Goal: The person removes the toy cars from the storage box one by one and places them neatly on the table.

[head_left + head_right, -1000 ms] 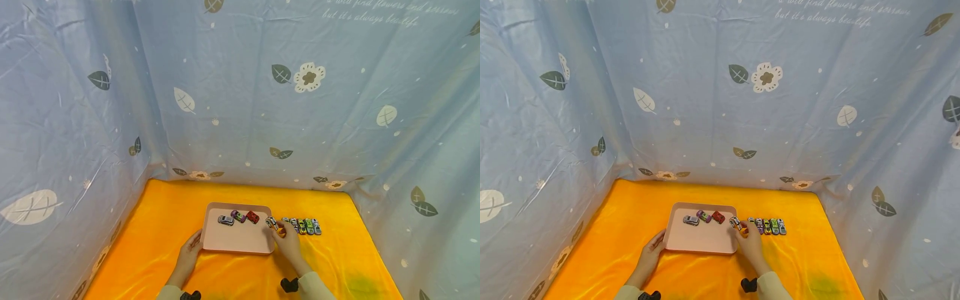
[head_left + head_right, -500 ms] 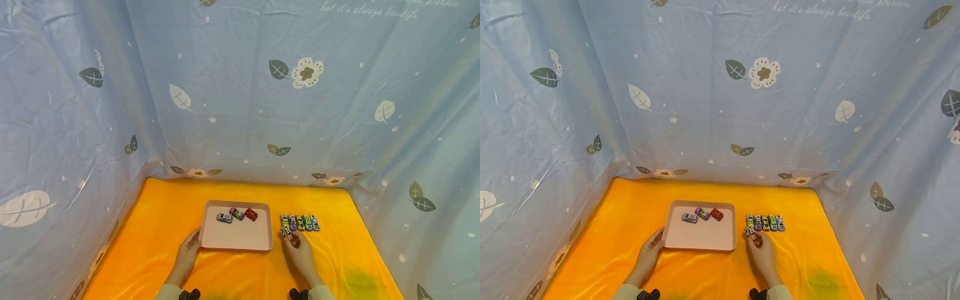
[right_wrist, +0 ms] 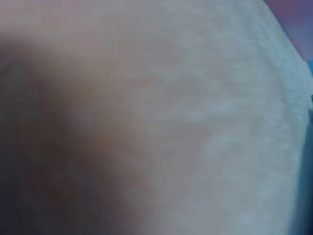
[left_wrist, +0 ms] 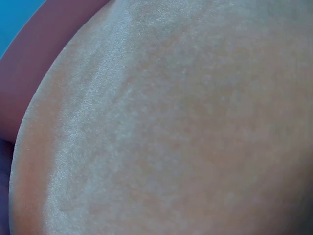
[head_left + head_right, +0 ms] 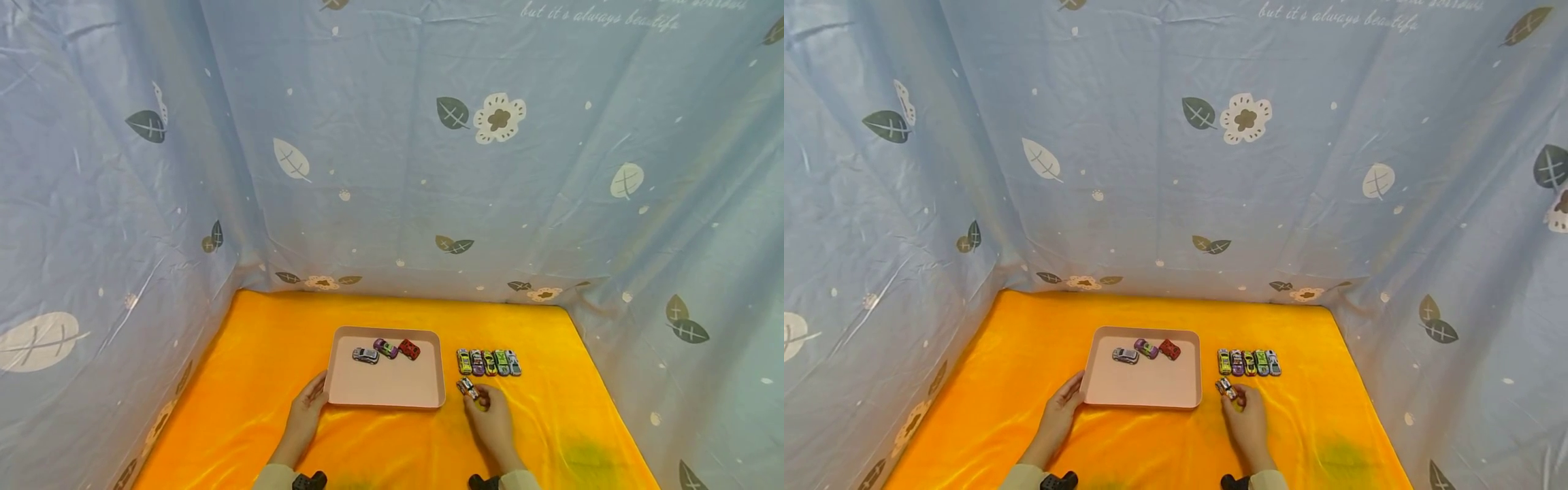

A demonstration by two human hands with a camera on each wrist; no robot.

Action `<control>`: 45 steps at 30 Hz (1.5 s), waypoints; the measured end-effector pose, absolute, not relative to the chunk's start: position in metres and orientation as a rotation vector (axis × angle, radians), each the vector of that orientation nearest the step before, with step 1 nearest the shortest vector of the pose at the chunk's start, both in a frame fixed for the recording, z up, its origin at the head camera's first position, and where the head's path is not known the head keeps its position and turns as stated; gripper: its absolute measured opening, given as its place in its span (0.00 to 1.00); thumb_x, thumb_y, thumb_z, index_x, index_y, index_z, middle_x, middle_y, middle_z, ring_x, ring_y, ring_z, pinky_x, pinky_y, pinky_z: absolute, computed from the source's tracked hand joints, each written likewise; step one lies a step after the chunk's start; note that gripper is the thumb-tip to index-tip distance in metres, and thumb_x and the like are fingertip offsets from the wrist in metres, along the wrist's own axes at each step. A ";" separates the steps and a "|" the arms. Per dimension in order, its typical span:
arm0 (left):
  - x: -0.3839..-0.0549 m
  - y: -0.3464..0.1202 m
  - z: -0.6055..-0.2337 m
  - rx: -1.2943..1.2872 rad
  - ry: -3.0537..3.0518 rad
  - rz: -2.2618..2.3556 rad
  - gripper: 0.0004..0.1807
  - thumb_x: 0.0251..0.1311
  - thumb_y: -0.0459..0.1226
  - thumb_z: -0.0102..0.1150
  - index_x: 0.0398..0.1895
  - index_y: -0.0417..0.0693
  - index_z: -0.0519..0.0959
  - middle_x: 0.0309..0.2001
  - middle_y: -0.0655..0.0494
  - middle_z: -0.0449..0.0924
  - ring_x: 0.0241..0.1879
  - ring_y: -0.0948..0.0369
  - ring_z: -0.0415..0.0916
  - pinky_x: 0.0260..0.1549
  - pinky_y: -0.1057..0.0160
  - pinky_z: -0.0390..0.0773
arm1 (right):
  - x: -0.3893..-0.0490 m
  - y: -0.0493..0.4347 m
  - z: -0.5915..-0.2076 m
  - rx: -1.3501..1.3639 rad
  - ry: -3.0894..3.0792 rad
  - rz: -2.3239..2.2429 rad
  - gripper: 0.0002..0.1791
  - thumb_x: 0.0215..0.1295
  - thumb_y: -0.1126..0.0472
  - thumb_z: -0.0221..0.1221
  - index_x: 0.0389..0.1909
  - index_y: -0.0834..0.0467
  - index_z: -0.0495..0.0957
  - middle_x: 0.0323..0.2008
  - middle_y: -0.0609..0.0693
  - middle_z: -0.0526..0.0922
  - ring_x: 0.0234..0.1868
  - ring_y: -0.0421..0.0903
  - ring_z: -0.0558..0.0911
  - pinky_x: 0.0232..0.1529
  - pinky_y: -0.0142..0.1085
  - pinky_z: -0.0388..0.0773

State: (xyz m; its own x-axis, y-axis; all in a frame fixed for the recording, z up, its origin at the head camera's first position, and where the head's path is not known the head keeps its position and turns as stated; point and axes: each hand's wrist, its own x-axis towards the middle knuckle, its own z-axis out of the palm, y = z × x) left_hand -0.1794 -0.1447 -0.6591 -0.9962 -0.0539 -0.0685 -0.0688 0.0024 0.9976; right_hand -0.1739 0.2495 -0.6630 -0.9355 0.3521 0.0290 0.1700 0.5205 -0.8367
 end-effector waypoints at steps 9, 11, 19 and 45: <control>-0.178 -0.146 -0.657 -0.142 2.194 2.200 0.25 0.71 0.33 0.49 0.70 0.48 0.65 0.68 0.46 0.65 0.66 0.50 0.63 0.59 0.62 0.71 | -0.174 0.246 -0.668 -0.446 -2.524 1.332 0.21 0.58 0.60 0.68 0.50 0.64 0.76 0.42 0.55 0.75 0.39 0.47 0.72 0.40 0.39 0.71; -0.178 -0.146 -0.657 -0.141 2.185 2.209 0.24 0.71 0.32 0.49 0.70 0.47 0.66 0.68 0.46 0.65 0.66 0.50 0.64 0.58 0.64 0.71 | -0.174 0.246 -0.669 -0.452 -2.520 1.330 0.21 0.58 0.60 0.68 0.50 0.64 0.76 0.42 0.55 0.76 0.38 0.47 0.72 0.40 0.38 0.71; -0.177 -0.144 -0.656 -0.157 2.198 2.211 0.24 0.71 0.31 0.49 0.69 0.47 0.67 0.67 0.46 0.66 0.66 0.51 0.64 0.57 0.67 0.71 | -0.175 0.246 -0.666 -0.519 -2.504 1.363 0.23 0.59 0.54 0.68 0.49 0.64 0.75 0.39 0.55 0.75 0.37 0.47 0.71 0.38 0.36 0.71; -0.179 -0.146 -0.660 -0.159 2.204 2.206 0.24 0.71 0.33 0.50 0.70 0.48 0.66 0.67 0.46 0.66 0.66 0.50 0.64 0.59 0.63 0.70 | -0.174 0.242 -0.667 -0.508 -2.477 1.365 0.24 0.56 0.58 0.70 0.49 0.65 0.75 0.39 0.55 0.74 0.38 0.48 0.71 0.38 0.38 0.69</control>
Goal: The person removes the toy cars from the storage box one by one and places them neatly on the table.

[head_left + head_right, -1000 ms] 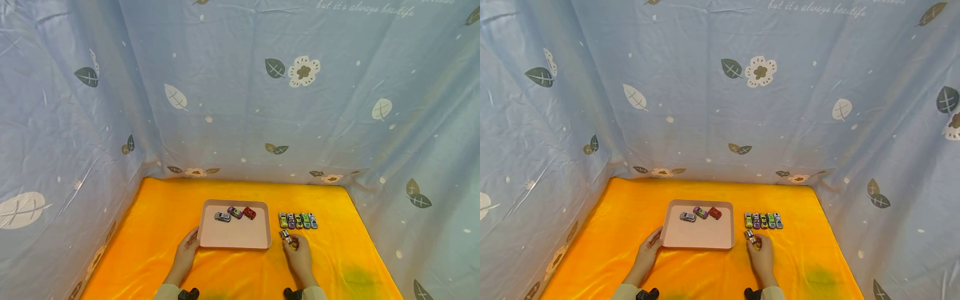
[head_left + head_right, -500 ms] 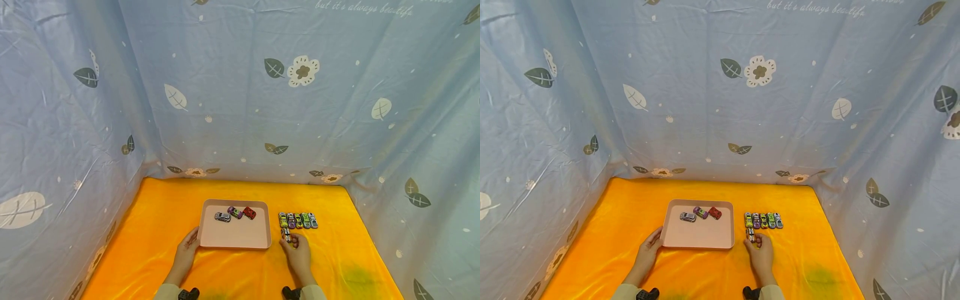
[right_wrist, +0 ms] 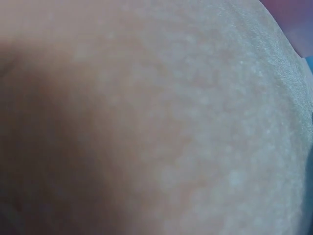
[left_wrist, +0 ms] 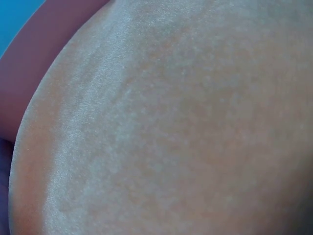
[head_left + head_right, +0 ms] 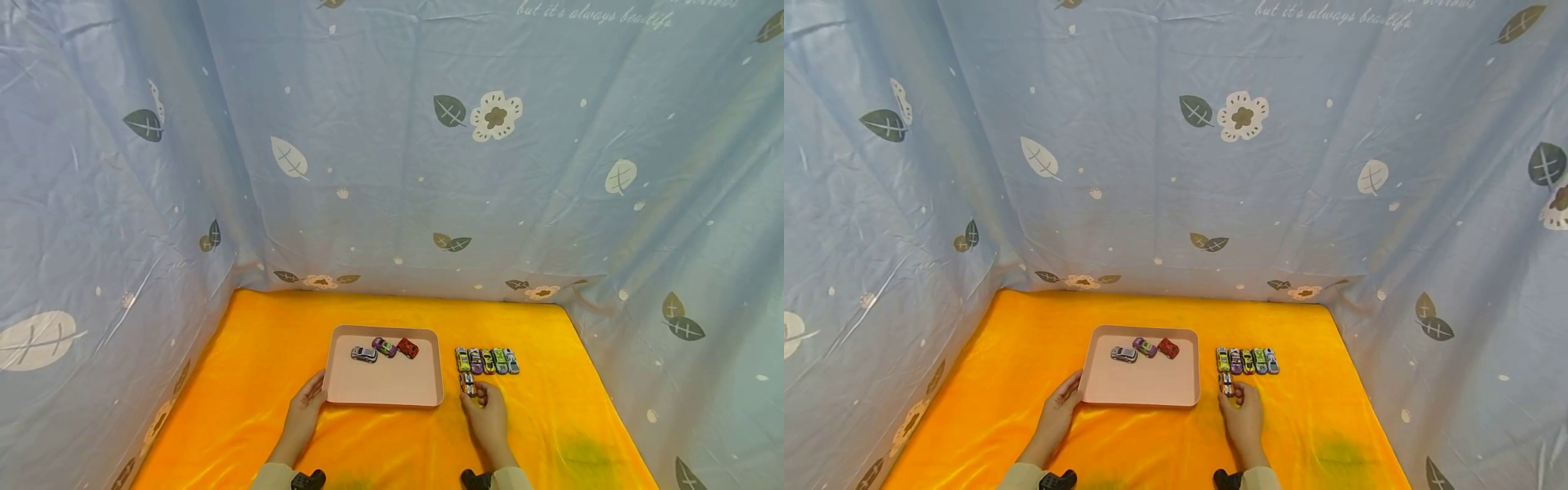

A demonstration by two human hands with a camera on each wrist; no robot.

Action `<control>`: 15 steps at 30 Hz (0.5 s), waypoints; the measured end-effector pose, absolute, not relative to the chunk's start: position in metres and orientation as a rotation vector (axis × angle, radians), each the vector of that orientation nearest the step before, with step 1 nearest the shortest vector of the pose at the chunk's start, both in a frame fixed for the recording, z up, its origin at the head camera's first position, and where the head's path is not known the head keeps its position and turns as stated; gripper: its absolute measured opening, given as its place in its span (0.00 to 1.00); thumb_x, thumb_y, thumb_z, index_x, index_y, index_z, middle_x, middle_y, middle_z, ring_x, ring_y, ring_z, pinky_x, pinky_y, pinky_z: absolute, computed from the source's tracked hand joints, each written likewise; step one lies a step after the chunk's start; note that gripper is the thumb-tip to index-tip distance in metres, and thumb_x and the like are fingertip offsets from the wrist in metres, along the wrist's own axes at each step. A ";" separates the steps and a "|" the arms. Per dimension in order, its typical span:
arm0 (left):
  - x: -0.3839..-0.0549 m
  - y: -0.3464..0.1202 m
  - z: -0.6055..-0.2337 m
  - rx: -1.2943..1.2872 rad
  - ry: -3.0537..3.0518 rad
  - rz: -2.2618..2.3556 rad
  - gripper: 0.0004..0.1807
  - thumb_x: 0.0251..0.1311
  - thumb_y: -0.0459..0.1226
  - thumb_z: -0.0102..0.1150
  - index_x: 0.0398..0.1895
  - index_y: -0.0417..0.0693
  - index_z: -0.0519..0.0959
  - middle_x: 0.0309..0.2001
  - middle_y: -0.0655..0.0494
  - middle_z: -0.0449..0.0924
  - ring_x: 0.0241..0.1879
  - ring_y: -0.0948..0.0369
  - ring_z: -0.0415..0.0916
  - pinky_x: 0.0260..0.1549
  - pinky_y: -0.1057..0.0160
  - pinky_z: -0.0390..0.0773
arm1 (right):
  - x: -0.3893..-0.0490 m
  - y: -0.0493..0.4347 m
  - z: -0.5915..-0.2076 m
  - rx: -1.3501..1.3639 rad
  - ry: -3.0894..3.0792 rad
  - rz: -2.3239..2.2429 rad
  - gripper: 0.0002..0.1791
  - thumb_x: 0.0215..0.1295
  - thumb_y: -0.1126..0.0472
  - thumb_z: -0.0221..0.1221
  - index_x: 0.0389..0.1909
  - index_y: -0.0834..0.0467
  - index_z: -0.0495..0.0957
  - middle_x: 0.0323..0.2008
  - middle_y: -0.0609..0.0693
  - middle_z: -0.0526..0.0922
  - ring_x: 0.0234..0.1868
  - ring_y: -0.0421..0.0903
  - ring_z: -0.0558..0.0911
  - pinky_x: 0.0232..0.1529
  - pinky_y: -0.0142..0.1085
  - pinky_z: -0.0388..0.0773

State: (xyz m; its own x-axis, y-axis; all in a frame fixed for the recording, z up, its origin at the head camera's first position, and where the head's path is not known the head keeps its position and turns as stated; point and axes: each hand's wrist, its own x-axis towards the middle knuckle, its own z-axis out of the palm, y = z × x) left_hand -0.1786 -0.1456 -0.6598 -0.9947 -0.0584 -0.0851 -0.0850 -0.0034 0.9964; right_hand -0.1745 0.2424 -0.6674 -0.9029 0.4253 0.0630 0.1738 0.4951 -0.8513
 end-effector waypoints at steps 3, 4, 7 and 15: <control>-0.179 -0.146 -0.659 -0.156 2.202 2.209 0.25 0.71 0.34 0.51 0.70 0.48 0.66 0.68 0.45 0.66 0.66 0.50 0.64 0.60 0.61 0.69 | -0.174 0.242 -0.667 -0.503 -2.470 1.360 0.24 0.56 0.58 0.70 0.49 0.65 0.75 0.39 0.55 0.74 0.38 0.48 0.71 0.38 0.38 0.69; -0.179 -0.146 -0.658 -0.157 2.202 2.209 0.25 0.71 0.35 0.51 0.70 0.48 0.66 0.68 0.45 0.66 0.66 0.50 0.64 0.60 0.61 0.69 | -0.174 0.242 -0.668 -0.502 -2.469 1.360 0.24 0.56 0.58 0.70 0.49 0.65 0.75 0.38 0.55 0.74 0.38 0.48 0.71 0.38 0.38 0.69; -0.179 -0.146 -0.659 -0.154 2.213 2.207 0.25 0.71 0.35 0.51 0.70 0.47 0.66 0.67 0.45 0.66 0.66 0.50 0.64 0.58 0.62 0.71 | -0.173 0.242 -0.667 -0.492 -2.474 1.356 0.23 0.56 0.58 0.70 0.49 0.65 0.75 0.39 0.55 0.74 0.38 0.48 0.71 0.39 0.38 0.70; -0.178 -0.145 -0.661 -0.155 2.231 2.203 0.24 0.70 0.35 0.51 0.69 0.47 0.67 0.67 0.45 0.67 0.65 0.49 0.65 0.57 0.61 0.72 | -0.171 0.246 -0.665 -0.454 -2.530 1.380 0.25 0.59 0.56 0.68 0.53 0.65 0.74 0.42 0.55 0.74 0.40 0.48 0.71 0.42 0.40 0.70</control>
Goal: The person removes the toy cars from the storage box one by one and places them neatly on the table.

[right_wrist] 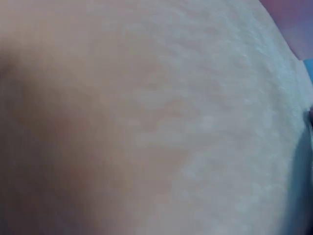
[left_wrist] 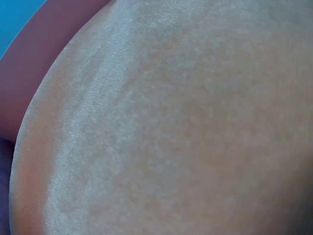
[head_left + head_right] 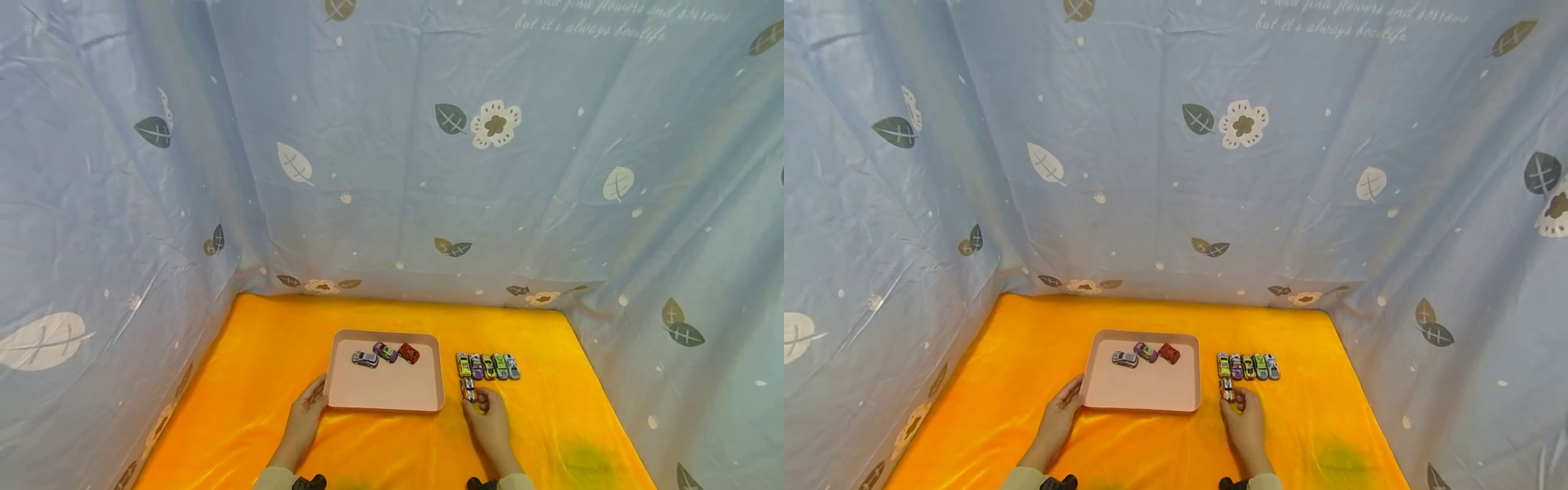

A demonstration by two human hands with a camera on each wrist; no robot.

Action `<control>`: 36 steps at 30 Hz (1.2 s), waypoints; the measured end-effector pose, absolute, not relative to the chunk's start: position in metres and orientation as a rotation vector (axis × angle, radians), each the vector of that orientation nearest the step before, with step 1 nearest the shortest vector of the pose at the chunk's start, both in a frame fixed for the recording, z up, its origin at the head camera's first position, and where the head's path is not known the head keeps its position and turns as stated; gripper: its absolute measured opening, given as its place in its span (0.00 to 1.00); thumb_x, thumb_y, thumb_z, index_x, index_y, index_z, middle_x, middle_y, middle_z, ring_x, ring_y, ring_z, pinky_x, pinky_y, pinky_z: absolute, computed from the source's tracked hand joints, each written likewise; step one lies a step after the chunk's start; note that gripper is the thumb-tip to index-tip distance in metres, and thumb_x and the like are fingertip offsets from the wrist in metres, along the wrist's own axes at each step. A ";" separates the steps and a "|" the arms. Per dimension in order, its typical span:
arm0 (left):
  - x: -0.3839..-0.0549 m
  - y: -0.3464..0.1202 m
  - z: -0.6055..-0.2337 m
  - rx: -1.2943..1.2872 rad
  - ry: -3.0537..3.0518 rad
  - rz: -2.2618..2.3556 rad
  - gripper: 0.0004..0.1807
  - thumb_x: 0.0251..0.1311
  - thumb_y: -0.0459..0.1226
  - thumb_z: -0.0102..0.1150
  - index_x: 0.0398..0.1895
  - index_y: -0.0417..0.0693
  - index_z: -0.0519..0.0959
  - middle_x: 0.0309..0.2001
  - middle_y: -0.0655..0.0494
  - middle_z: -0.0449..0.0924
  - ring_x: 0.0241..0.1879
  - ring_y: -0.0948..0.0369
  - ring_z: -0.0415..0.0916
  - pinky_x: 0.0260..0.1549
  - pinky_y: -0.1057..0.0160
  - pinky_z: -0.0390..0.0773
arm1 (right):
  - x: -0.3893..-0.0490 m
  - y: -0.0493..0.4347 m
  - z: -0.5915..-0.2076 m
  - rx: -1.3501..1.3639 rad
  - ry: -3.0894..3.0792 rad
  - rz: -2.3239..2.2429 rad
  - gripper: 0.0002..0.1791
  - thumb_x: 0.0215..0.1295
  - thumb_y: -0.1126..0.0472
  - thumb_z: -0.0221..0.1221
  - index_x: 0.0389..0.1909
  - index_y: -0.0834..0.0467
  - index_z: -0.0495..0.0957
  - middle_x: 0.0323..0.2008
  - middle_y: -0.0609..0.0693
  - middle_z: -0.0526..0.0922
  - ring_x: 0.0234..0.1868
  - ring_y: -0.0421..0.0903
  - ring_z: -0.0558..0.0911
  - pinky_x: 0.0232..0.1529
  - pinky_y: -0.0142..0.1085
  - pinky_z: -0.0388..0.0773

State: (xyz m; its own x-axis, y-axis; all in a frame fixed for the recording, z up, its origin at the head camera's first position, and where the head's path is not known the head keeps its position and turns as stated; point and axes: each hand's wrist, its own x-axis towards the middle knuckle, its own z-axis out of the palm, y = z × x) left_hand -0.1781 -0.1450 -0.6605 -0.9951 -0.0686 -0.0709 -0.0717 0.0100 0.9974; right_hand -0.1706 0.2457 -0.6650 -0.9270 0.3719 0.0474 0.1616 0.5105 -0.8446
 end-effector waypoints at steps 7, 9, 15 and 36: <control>-0.176 -0.145 -0.662 -0.180 2.197 2.199 0.24 0.70 0.35 0.51 0.69 0.49 0.67 0.67 0.47 0.66 0.65 0.51 0.64 0.58 0.59 0.72 | -0.171 0.249 -0.657 -0.474 -2.568 1.452 0.24 0.62 0.56 0.65 0.54 0.67 0.73 0.43 0.56 0.76 0.39 0.47 0.73 0.40 0.36 0.73; -0.176 -0.145 -0.663 -0.167 2.193 2.205 0.25 0.71 0.34 0.51 0.70 0.48 0.67 0.67 0.46 0.66 0.66 0.50 0.64 0.58 0.59 0.72 | -0.172 0.249 -0.654 -0.453 -2.564 1.443 0.23 0.63 0.58 0.64 0.52 0.68 0.73 0.41 0.57 0.77 0.38 0.47 0.74 0.37 0.35 0.74; -0.175 -0.147 -0.664 -0.137 2.187 2.213 0.25 0.71 0.34 0.50 0.70 0.45 0.65 0.68 0.43 0.65 0.66 0.48 0.63 0.57 0.63 0.72 | -0.174 0.249 -0.645 -0.444 -2.588 1.375 0.23 0.63 0.58 0.64 0.53 0.67 0.74 0.43 0.57 0.77 0.38 0.48 0.75 0.39 0.38 0.74; -0.175 -0.145 -0.658 -0.140 2.206 2.219 0.24 0.71 0.35 0.51 0.69 0.44 0.67 0.66 0.43 0.67 0.65 0.47 0.65 0.57 0.60 0.73 | -0.201 0.213 -0.597 -0.202 -2.513 1.474 0.27 0.61 0.52 0.66 0.56 0.62 0.74 0.48 0.60 0.76 0.39 0.50 0.74 0.35 0.33 0.75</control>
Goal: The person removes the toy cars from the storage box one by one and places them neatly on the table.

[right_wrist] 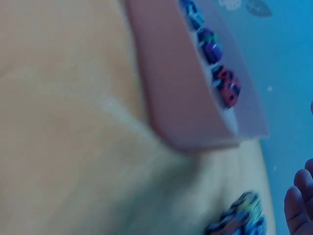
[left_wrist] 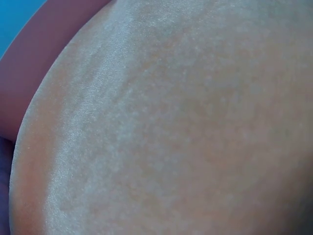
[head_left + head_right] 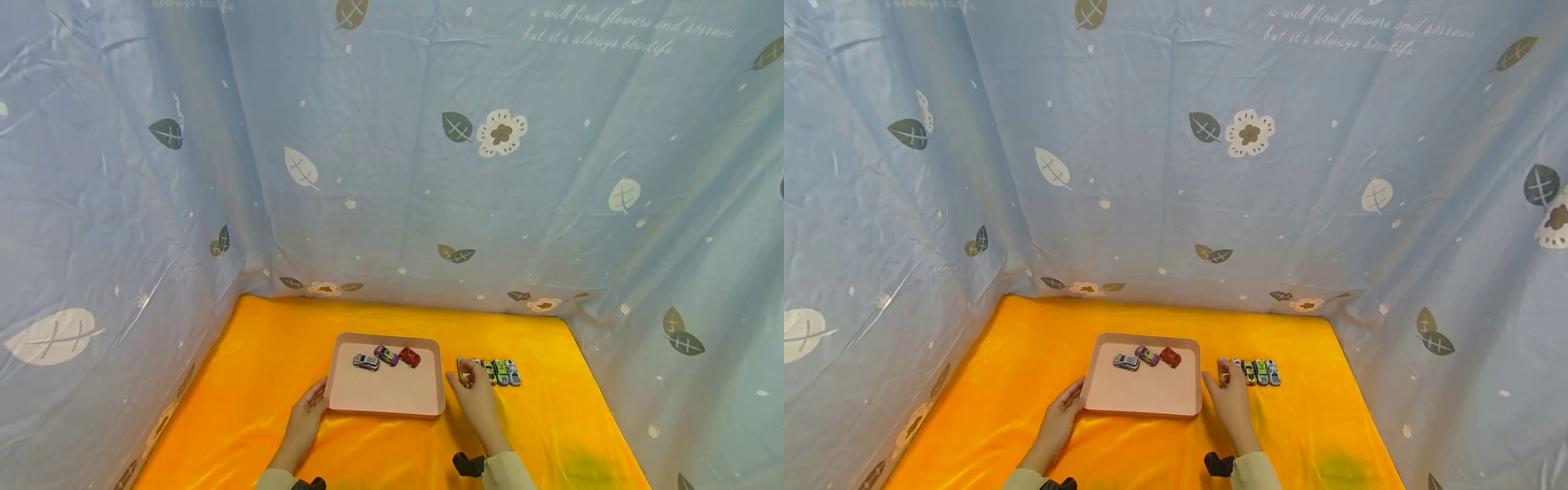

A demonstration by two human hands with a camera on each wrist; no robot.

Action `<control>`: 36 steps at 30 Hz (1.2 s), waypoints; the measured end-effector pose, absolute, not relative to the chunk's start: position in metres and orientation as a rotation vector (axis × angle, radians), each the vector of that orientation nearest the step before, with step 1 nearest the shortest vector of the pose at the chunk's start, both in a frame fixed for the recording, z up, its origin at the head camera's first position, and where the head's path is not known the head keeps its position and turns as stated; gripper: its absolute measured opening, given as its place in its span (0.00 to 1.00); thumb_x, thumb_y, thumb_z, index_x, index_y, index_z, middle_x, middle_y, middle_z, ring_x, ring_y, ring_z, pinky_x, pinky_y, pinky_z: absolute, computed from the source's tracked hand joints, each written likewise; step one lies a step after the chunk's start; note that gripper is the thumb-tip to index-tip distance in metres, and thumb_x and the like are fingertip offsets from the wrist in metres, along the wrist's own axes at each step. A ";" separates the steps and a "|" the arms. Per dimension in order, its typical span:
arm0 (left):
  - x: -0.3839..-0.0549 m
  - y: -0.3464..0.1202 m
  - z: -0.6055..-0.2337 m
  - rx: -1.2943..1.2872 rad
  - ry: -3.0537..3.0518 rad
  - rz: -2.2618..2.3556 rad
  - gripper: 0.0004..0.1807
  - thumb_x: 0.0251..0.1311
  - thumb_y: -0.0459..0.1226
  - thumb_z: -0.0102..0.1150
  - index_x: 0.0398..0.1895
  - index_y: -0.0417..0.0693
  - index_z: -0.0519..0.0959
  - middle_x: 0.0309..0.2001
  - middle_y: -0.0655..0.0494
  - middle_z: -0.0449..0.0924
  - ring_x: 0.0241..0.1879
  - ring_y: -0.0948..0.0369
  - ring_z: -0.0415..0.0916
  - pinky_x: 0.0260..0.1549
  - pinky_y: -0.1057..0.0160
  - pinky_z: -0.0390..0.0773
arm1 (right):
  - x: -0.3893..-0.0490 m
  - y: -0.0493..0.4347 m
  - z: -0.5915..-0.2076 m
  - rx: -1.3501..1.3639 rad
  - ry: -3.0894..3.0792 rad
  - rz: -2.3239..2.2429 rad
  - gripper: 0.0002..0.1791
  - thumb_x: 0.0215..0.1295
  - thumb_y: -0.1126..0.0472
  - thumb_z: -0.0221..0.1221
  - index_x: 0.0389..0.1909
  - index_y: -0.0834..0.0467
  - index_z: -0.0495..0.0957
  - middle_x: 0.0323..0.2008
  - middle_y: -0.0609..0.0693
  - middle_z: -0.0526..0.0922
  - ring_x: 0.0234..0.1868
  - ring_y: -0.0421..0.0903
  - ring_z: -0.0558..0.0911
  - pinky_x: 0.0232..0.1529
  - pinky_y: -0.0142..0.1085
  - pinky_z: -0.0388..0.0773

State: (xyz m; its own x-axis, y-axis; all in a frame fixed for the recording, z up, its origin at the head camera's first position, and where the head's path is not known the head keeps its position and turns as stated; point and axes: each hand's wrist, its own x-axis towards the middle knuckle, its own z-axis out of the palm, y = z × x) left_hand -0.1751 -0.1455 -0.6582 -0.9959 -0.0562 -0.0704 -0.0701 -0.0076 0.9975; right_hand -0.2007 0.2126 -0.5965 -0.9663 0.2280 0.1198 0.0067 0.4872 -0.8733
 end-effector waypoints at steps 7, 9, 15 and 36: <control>-0.178 -0.145 -0.663 -0.130 2.222 2.226 0.24 0.71 0.33 0.50 0.69 0.43 0.67 0.66 0.41 0.68 0.64 0.46 0.66 0.55 0.63 0.74 | -0.220 0.195 -0.581 -0.119 -2.546 1.392 0.25 0.61 0.55 0.67 0.57 0.61 0.73 0.47 0.58 0.76 0.41 0.53 0.75 0.41 0.39 0.75; -0.179 -0.145 -0.663 -0.125 2.231 2.226 0.24 0.70 0.33 0.51 0.68 0.42 0.67 0.65 0.41 0.68 0.64 0.46 0.66 0.55 0.63 0.74 | -0.225 0.191 -0.579 -0.096 -2.557 1.380 0.25 0.61 0.56 0.67 0.57 0.61 0.73 0.47 0.58 0.76 0.41 0.53 0.75 0.42 0.41 0.75; -0.180 -0.146 -0.662 -0.113 2.215 2.252 0.24 0.70 0.31 0.51 0.68 0.40 0.67 0.65 0.39 0.68 0.64 0.45 0.66 0.55 0.65 0.74 | -0.234 0.180 -0.576 0.000 -2.575 1.392 0.29 0.60 0.52 0.67 0.58 0.63 0.73 0.48 0.59 0.76 0.43 0.55 0.74 0.41 0.41 0.75; -0.178 -0.143 -0.665 -0.112 2.175 2.283 0.24 0.69 0.32 0.52 0.68 0.42 0.67 0.65 0.41 0.68 0.64 0.47 0.65 0.57 0.64 0.72 | -0.254 0.148 -0.601 0.233 -2.679 1.521 0.28 0.61 0.59 0.66 0.62 0.60 0.70 0.57 0.62 0.70 0.43 0.55 0.76 0.38 0.41 0.78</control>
State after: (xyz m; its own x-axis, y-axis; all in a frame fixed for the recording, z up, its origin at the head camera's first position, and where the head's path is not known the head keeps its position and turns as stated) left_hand -0.1781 -0.1432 -0.6652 -0.9974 -0.0587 -0.0419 -0.0390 -0.0494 0.9980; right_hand -0.2545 0.1482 -0.6006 -0.9873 -0.1045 0.1197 -0.1564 0.5044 -0.8492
